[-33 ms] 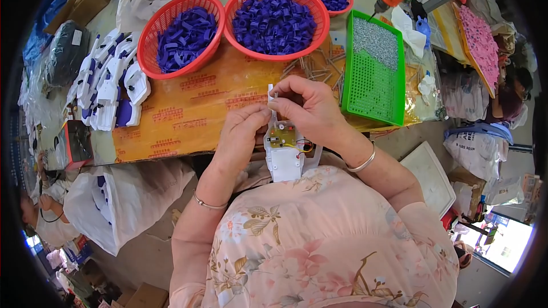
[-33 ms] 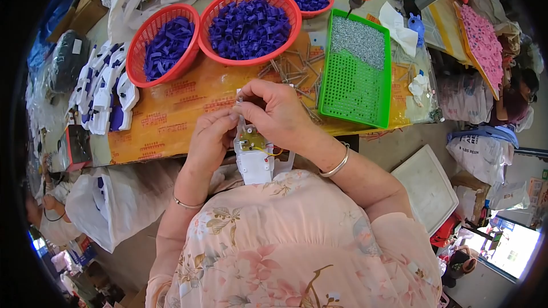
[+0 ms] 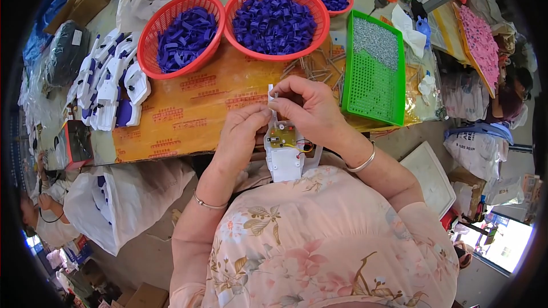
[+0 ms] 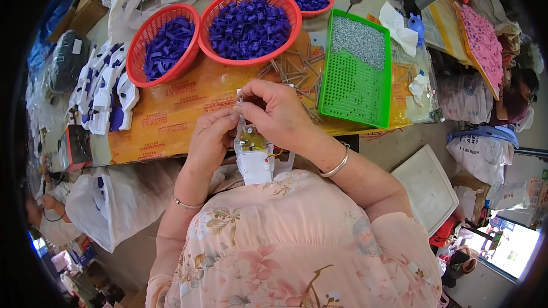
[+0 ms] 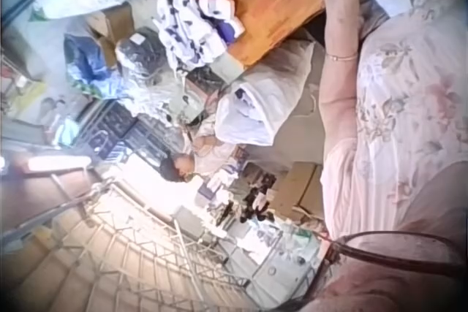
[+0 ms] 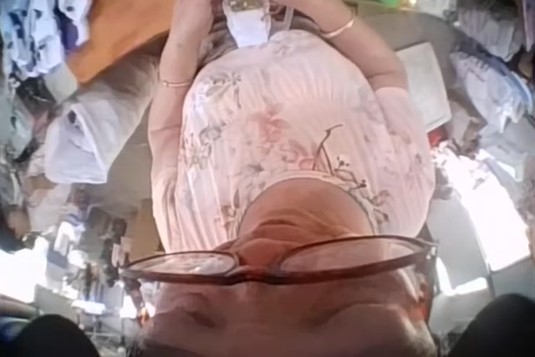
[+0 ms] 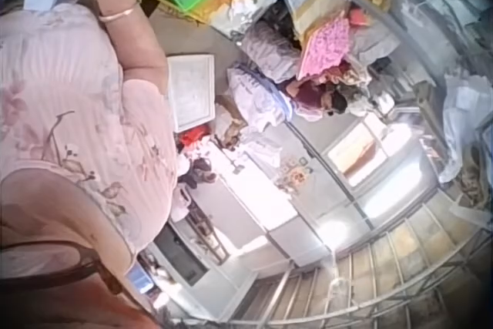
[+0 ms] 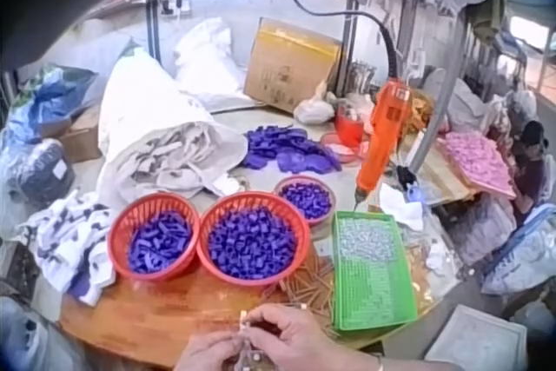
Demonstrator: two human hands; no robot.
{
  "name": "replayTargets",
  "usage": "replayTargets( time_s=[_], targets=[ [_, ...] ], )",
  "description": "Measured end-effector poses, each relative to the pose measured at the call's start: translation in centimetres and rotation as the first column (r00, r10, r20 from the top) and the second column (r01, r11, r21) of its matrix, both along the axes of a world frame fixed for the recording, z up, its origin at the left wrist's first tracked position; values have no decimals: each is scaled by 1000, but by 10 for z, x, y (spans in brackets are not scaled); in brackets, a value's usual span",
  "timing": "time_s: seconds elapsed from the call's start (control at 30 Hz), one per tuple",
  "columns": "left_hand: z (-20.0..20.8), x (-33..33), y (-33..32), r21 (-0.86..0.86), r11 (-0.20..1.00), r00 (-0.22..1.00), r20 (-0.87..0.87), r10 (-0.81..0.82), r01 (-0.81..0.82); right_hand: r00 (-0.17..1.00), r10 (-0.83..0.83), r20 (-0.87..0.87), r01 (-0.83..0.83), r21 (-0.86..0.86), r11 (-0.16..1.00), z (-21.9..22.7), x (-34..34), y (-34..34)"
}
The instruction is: Assembling a plastic toy gun by fitting internal components together and applying glue with a glue gun.
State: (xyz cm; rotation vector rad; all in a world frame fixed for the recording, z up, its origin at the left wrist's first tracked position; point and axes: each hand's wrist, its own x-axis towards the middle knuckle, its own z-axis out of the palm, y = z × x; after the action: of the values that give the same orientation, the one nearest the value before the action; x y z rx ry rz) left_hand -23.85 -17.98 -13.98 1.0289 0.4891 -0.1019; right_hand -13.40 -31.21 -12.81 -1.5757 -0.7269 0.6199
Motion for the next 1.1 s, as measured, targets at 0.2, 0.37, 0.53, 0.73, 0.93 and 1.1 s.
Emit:
replayTargets(
  time_s=[0.2, 0.37, 0.53, 0.73, 0.93, 1.1],
  targets=[
    [3, -1, 2, 12, 999, 999, 15, -48, 48, 999, -11, 40, 13, -34, 999, -3, 0, 0],
    [2, 0, 0, -34, 999, 1000, 8, -18, 18, 989, -18, 147, 29, -72, 997, -3, 2, 1],
    [-10, -1, 12, -66, 993, 995, 39, -91, 94, 991, 7, 134, -1, -44, 999, -6, 3, 2],
    [-10, 1, 17, -77, 986, 989, 26, -144, 146, 997, 49, 67, -47, -31, 998, -6, 7, 3],
    [-12, 1, 18, -97, 984, 988, 47, -148, 152, 998, 57, 30, -56, -12, 998, -7, 6, 3],
    [-14, 0, 16, -118, 985, 991, 70, -116, 124, 998, 55, 24, -55, -22, 998, -5, 4, 4]
  ],
)
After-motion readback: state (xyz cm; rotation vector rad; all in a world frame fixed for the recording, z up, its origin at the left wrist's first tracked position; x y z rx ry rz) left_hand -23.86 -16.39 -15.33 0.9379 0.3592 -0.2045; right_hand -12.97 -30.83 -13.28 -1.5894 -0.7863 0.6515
